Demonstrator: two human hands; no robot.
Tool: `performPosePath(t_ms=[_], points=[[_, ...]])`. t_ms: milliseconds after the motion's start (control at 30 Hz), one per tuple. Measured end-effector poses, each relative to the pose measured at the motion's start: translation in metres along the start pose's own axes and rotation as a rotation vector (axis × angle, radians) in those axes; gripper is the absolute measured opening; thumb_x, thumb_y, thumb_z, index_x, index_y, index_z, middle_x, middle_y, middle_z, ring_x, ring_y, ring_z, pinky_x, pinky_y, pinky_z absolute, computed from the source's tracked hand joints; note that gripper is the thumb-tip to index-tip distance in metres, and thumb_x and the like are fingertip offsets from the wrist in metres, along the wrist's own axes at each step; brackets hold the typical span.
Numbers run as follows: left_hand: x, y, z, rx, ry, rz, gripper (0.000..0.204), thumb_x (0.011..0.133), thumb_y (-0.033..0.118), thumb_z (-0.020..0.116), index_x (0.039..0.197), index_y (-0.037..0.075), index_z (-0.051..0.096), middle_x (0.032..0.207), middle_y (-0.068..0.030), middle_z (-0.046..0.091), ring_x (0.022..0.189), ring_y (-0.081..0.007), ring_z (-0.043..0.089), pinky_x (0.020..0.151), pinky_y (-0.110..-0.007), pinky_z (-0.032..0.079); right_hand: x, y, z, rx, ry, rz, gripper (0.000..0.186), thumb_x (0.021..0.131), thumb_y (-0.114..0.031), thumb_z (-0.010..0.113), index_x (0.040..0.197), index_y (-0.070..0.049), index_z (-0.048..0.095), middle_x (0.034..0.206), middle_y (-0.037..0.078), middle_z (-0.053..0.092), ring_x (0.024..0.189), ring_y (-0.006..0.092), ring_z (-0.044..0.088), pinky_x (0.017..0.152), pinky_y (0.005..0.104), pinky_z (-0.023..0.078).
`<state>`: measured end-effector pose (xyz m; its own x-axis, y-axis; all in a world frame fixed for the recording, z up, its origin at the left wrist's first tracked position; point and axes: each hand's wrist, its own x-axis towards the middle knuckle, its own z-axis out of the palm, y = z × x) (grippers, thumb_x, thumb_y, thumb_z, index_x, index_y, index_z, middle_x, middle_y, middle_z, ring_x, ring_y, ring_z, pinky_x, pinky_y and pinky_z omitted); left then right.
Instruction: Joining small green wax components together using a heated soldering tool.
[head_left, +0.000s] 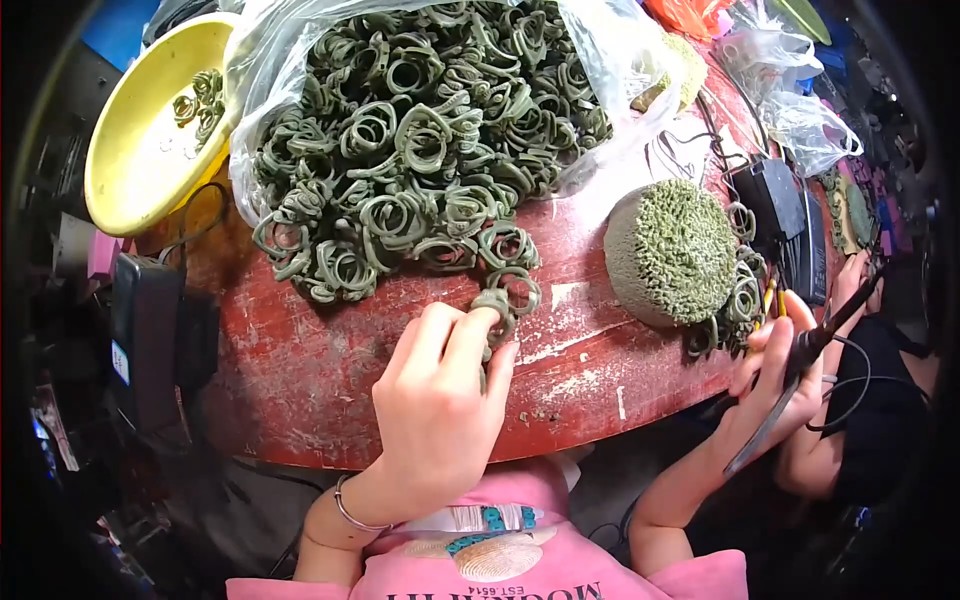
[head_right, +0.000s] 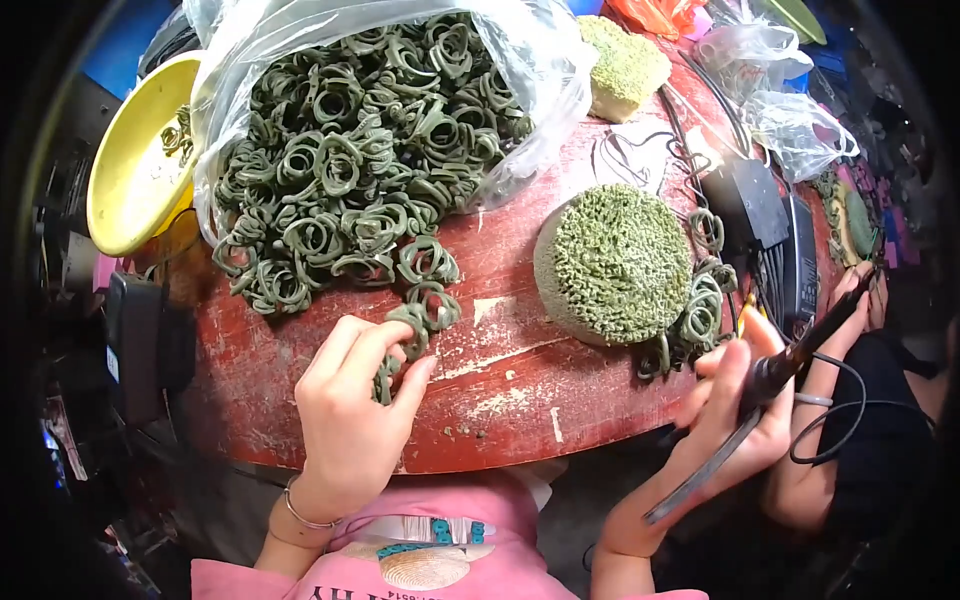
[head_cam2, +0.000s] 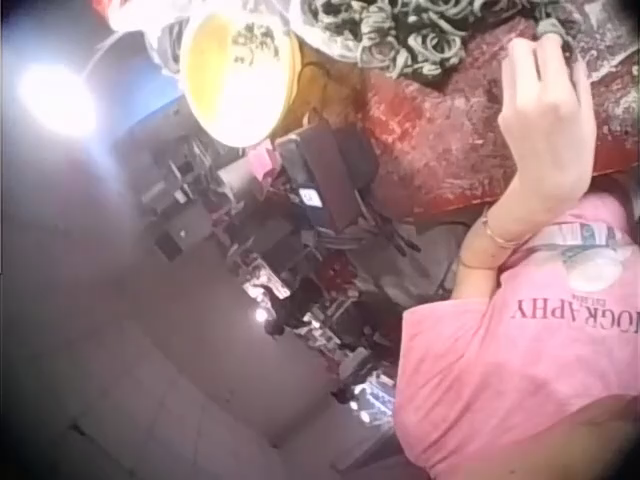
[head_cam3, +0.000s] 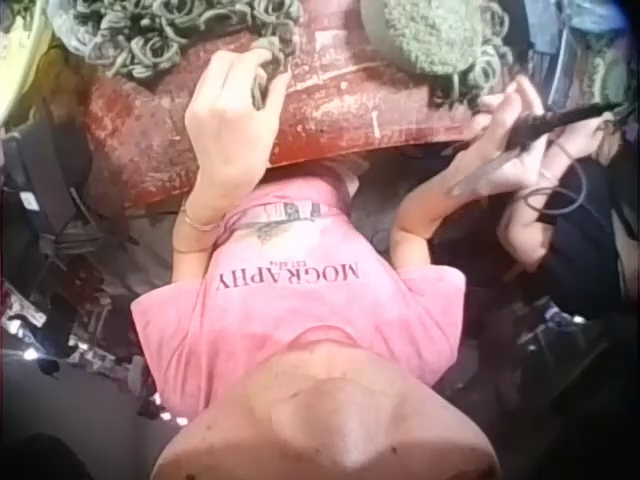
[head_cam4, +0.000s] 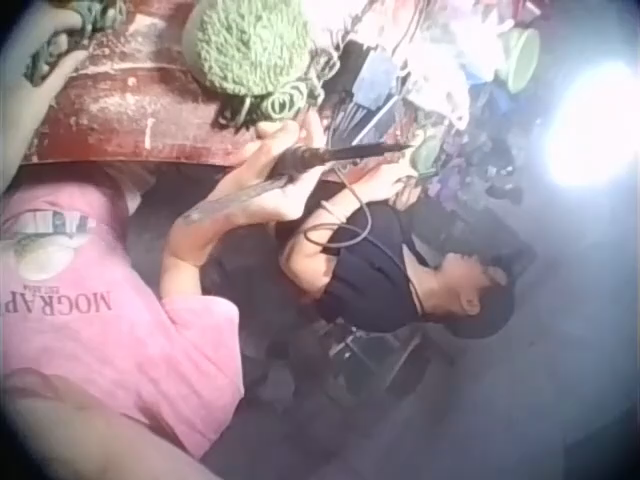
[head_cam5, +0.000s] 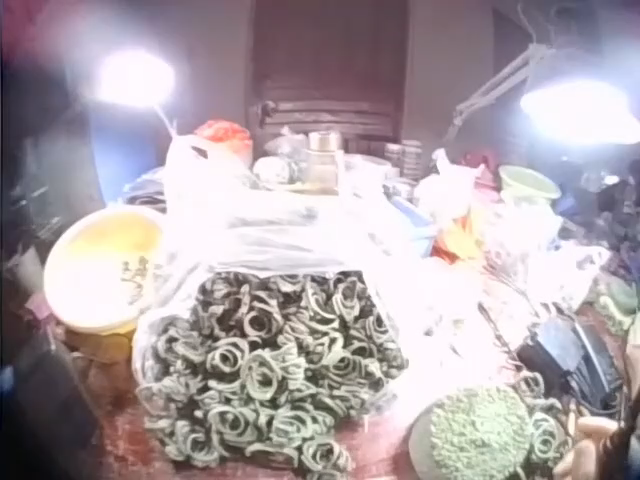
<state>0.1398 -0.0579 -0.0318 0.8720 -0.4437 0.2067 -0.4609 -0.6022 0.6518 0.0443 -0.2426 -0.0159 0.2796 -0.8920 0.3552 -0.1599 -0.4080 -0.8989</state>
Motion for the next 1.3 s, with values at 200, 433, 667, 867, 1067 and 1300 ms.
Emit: performPosePath(t_ms=[200,433,667,867,1067,1300], points=[[-0.001,0.007,-0.014,-0.198,-0.091,-0.073,0.020,0.066,0.004,0.068,0.083,0.003,0.059,0.073,-0.0058,0.051,0.066,-0.0177,0.054,0.057,-0.029,0.044,-0.046,-0.030,0.005,0.092,-0.251,0.127,0.025,0.077,-0.008,0.060,0.099,0.005,0.056,0.060,0.004,0.053,0.042,0.0049,0.043,0.039,0.0168,0.031],[-0.002,0.003,-0.031,-0.937,-0.404,-0.353,0.014,0.071,0.006,0.068,0.082,0.000,0.061,0.076,-0.0038,0.058,0.058,-0.0064,0.052,0.053,-0.019,0.041,-0.058,-0.031,0.014,0.151,-0.802,-0.039,0.033,0.071,0.002,0.064,0.103,0.003,0.056,0.081,0.012,0.061,0.067,0.0163,0.060,0.061,0.0238,0.046],[-0.007,0.002,-0.030,-1.249,-0.548,-0.490,0.013,0.078,0.007,0.062,0.088,-0.002,0.061,0.078,-0.0032,0.060,0.063,-0.0043,0.054,0.054,-0.018,0.043,-0.057,-0.033,0.012,0.132,-0.859,0.008,0.024,0.071,0.000,0.064,0.094,0.002,0.058,0.074,0.009,0.060,0.063,0.0125,0.058,0.056,0.0229,0.046],[-0.006,0.010,-0.034,-1.040,-0.330,-0.354,0.020,0.075,0.000,0.058,0.094,-0.006,0.058,0.077,-0.0092,0.057,0.062,-0.0091,0.056,0.052,-0.019,0.046,-0.055,-0.043,0.015,0.398,-0.781,0.346,0.003,0.075,0.000,0.061,0.075,0.002,0.059,0.051,0.003,0.055,0.043,0.0049,0.049,0.040,0.0184,0.037],[-0.009,0.009,-0.034,-1.173,-0.484,-0.386,0.021,0.078,0.005,0.060,0.094,-0.008,0.057,0.081,-0.0110,0.061,0.065,-0.0108,0.058,0.054,-0.021,0.049,-0.053,-0.045,0.012,0.398,-0.841,0.506,0.004,0.075,0.001,0.061,0.074,0.004,0.059,0.052,0.004,0.056,0.044,0.0044,0.049,0.039,0.0180,0.035],[-0.009,0.010,-0.031,-1.183,-0.546,-0.480,0.019,0.079,0.004,0.057,0.095,-0.007,0.058,0.078,-0.0096,0.061,0.065,-0.0110,0.058,0.054,-0.021,0.049,-0.055,-0.041,0.011,0.425,-0.788,0.548,0.005,0.075,0.000,0.060,0.074,0.005,0.059,0.054,0.003,0.055,0.043,0.0046,0.047,0.038,0.0178,0.034]])
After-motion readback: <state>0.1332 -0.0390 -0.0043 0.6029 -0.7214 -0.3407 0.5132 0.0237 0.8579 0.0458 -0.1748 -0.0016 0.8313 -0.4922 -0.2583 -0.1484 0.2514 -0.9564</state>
